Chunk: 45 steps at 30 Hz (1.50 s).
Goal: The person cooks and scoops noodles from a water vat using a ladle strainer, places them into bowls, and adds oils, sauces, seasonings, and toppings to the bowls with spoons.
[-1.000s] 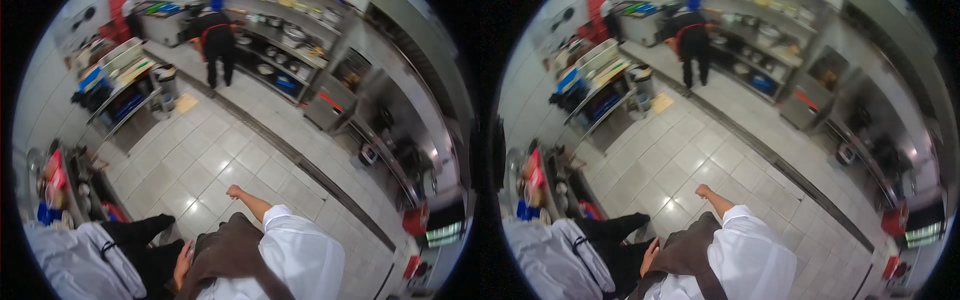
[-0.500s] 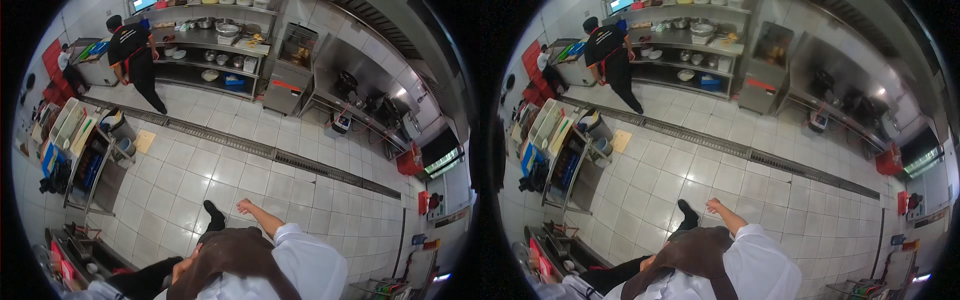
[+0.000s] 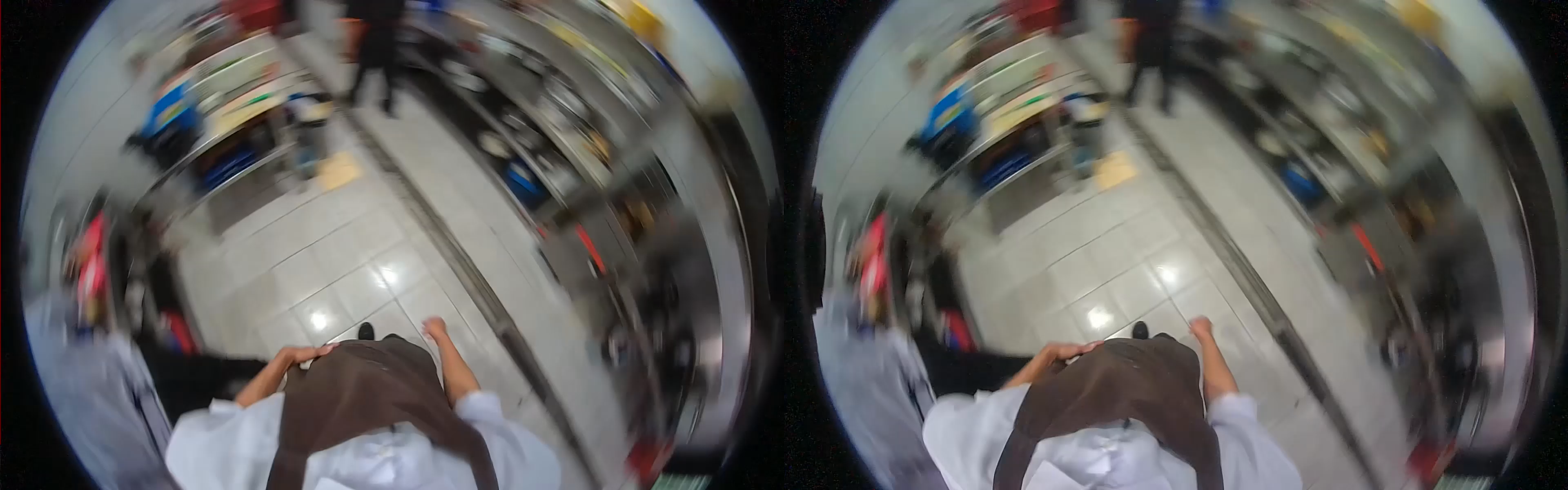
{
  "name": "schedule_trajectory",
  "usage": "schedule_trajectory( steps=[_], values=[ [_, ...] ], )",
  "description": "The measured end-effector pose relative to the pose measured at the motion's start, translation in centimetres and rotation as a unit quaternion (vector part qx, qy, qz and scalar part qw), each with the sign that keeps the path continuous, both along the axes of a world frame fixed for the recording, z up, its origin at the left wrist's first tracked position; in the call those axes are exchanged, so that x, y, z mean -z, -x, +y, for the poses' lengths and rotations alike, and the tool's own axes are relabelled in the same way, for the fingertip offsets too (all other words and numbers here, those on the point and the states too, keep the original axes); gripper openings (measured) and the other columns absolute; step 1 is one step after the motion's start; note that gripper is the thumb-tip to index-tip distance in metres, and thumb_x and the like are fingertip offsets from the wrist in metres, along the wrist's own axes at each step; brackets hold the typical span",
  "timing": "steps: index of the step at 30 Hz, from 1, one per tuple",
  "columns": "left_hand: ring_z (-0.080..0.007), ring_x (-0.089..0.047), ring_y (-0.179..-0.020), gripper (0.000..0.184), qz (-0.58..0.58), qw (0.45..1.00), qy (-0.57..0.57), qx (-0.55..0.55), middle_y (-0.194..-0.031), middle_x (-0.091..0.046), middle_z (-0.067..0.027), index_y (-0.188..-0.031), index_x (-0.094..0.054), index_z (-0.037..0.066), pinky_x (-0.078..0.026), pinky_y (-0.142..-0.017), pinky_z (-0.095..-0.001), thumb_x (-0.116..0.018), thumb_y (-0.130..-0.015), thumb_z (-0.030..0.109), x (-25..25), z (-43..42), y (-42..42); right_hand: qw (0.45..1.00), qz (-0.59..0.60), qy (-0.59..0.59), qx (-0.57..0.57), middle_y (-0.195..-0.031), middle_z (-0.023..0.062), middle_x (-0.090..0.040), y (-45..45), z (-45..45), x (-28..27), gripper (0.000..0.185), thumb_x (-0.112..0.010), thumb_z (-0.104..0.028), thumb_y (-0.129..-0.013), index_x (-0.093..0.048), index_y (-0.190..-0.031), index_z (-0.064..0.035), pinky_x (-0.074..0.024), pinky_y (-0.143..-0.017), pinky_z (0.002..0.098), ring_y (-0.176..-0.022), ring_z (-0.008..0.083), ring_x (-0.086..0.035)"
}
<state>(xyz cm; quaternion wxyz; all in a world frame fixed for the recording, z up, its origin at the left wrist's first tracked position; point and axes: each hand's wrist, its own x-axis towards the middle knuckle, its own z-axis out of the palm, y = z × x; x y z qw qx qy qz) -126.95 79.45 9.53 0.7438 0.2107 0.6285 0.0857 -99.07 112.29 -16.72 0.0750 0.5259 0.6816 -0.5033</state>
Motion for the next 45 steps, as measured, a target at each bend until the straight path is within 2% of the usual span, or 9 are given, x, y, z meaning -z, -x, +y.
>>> schedule_trajectory(
  steps=[3,5,8,15,22,31,34,39,45],
  values=[
    [-0.022,-0.033,-0.135,0.069,-0.055,0.988,0.146,-0.015,-0.151,-0.028,-0.0068,-0.145,-0.034,0.02,-0.029,-0.108,-0.0462,-0.039,-0.092,0.063,2.3,-1.3,1.5,0.994,0.022,0.103,0.036,-0.073,0.0112,-0.065,-0.2,0.6,-1.4,0.017,-0.057,-0.017,-0.084,-0.064,-0.089,-0.0017,-0.0493,-0.047,0.0376,-0.059,0.0216,-0.064],
    [-0.0229,-0.042,-0.128,0.06,-0.154,0.972,0.175,0.018,-0.144,-0.041,-0.0079,-0.138,-0.046,0.019,-0.037,-0.101,-0.0505,-0.043,-0.092,0.057,19.0,-7.4,1.8,0.988,-0.017,0.154,-0.01,-0.067,0.012,-0.063,-1.6,1.1,-1.5,0.017,-0.058,-0.016,-0.08,-0.064,-0.077,-0.0006,-0.0494,-0.045,0.0364,-0.054,0.0222,-0.06],
    [-0.0235,-0.046,-0.125,0.057,-0.248,0.962,0.111,0.01,-0.136,-0.05,-0.0085,-0.135,-0.049,0.017,-0.038,-0.101,-0.0488,-0.045,-0.092,0.054,27.2,-13.8,-0.4,0.971,-0.121,0.204,-0.025,-0.076,0.0127,-0.065,-3.5,3.0,-1.5,0.019,-0.058,-0.02,-0.084,-0.064,-0.086,-0.0021,-0.051,-0.053,0.0422,-0.063,0.025,-0.064],
    [-0.0327,-0.056,-0.113,0.061,-0.043,0.835,0.067,-0.544,-0.131,-0.054,-0.0146,-0.13,-0.055,0.015,-0.046,-0.092,-0.0487,-0.05,-0.087,0.058,11.6,-6.3,-8.2,0.951,-0.175,0.233,-0.1,-0.079,0.0127,-0.065,-1.2,12.3,-0.1,0.02,-0.058,-0.021,-0.085,-0.064,-0.093,-0.0038,-0.0514,-0.055,0.0438,-0.067,0.0271,-0.066],
    [-0.0249,-0.068,-0.079,0.021,0.42,0.734,0.044,-0.532,-0.088,-0.07,-0.0136,-0.087,-0.072,0.005,-0.055,-0.071,-0.0351,-0.059,-0.071,0.01,13.7,-3.3,-9.4,0.949,-0.208,0.178,-0.153,-0.083,0.0152,-0.066,16.0,19.2,-1.3,0.025,-0.059,-0.02,-0.085,-0.063,-0.101,-0.0014,-0.0512,-0.054,0.0436,-0.067,0.0286,-0.067],
    [-0.0285,-0.07,-0.074,0.023,0.314,0.642,0.219,-0.664,-0.081,-0.07,-0.0177,-0.092,-0.071,0.002,-0.059,-0.057,-0.0405,-0.055,-0.076,0.003,15.2,-8.9,-1.4,0.935,-0.123,0.131,-0.305,-0.079,0.0104,-0.063,45.9,10.6,-3.5,0.03,-0.053,-0.021,-0.088,-0.061,-0.111,-0.0034,-0.0468,-0.056,0.04,-0.067,0.0241,-0.063],
    [-0.03,-0.07,-0.076,0.021,0.312,0.714,0.307,-0.546,-0.081,-0.069,-0.0183,-0.094,-0.071,0.002,-0.059,-0.057,-0.0421,-0.056,-0.079,0.004,17.2,-10.9,1.8,0.926,-0.089,0.153,-0.334,-0.08,0.0095,-0.063,53.2,4.0,-6.8,0.024,-0.054,-0.02,-0.087,-0.059,-0.105,-0.0041,-0.0474,-0.056,0.0385,-0.067,0.0218,-0.064],
    [-0.0287,-0.069,-0.075,0.036,0.165,0.503,0.182,-0.828,-0.094,-0.067,-0.0169,-0.115,-0.061,0.003,-0.057,-0.056,-0.0411,-0.059,-0.079,0.0,18.0,-16.3,11.5,0.884,-0.096,0.12,-0.442,-0.081,0.0097,-0.065,63.7,-3.4,-6.5,0.018,-0.055,-0.018,-0.087,-0.058,-0.097,-0.0041,-0.0483,-0.049,0.037,-0.063,0.0212,-0.065],
    [-0.026,-0.069,-0.077,0.038,0.413,0.521,0.13,-0.736,-0.096,-0.066,-0.0168,-0.118,-0.052,0.005,-0.057,-0.062,-0.0369,-0.057,-0.08,0.001,18.0,-19.9,17.5,0.856,-0.152,0.099,-0.485,-0.078,0.0132,-0.064,72.3,-7.5,-4.6,0.019,-0.059,-0.014,-0.083,-0.061,-0.096,0.0001,-0.0484,-0.047,0.0384,-0.061,0.0236,-0.065]
  ],
)
